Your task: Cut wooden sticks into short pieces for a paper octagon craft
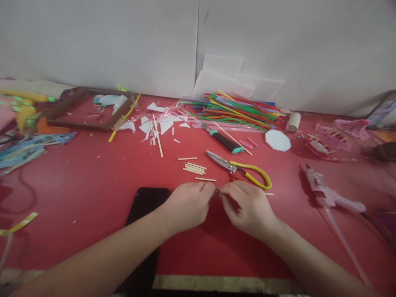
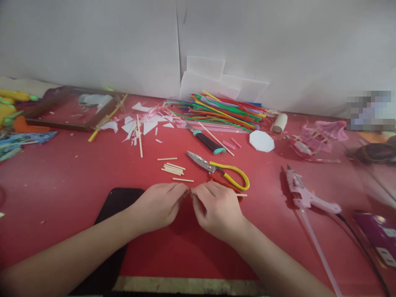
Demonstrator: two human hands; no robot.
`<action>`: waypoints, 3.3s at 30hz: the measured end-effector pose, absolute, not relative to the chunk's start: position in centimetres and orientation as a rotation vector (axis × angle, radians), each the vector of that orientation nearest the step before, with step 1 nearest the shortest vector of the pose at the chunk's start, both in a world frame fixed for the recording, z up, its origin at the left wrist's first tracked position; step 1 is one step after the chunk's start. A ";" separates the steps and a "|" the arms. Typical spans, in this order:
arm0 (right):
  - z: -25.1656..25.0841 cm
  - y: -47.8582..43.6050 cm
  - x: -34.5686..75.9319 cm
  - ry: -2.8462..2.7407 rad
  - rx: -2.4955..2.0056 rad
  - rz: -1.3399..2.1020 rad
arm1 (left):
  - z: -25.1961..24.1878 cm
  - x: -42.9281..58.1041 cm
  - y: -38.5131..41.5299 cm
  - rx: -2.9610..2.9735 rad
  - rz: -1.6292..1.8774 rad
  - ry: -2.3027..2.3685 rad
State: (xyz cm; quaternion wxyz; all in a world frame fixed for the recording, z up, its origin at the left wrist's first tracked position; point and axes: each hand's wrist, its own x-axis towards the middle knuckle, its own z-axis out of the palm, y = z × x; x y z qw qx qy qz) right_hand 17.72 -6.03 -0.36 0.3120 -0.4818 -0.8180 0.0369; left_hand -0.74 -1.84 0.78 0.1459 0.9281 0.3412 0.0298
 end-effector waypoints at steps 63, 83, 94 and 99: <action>0.7 -6.4 17.7 -1.982 -1.080 0.191 | 0.5 -0.9 -1.8 2.489 0.935 0.665; 0.2 -6.4 19.3 -2.277 -1.041 0.103 | 0.0 -0.6 -2.2 2.800 0.693 0.814; 3.5 3.0 21.4 -2.050 -1.717 -0.003 | -0.4 -1.7 -0.1 2.473 0.942 1.032; 3.8 10.6 22.5 -2.097 -2.025 0.045 | -0.7 -1.8 -0.1 2.540 0.800 1.017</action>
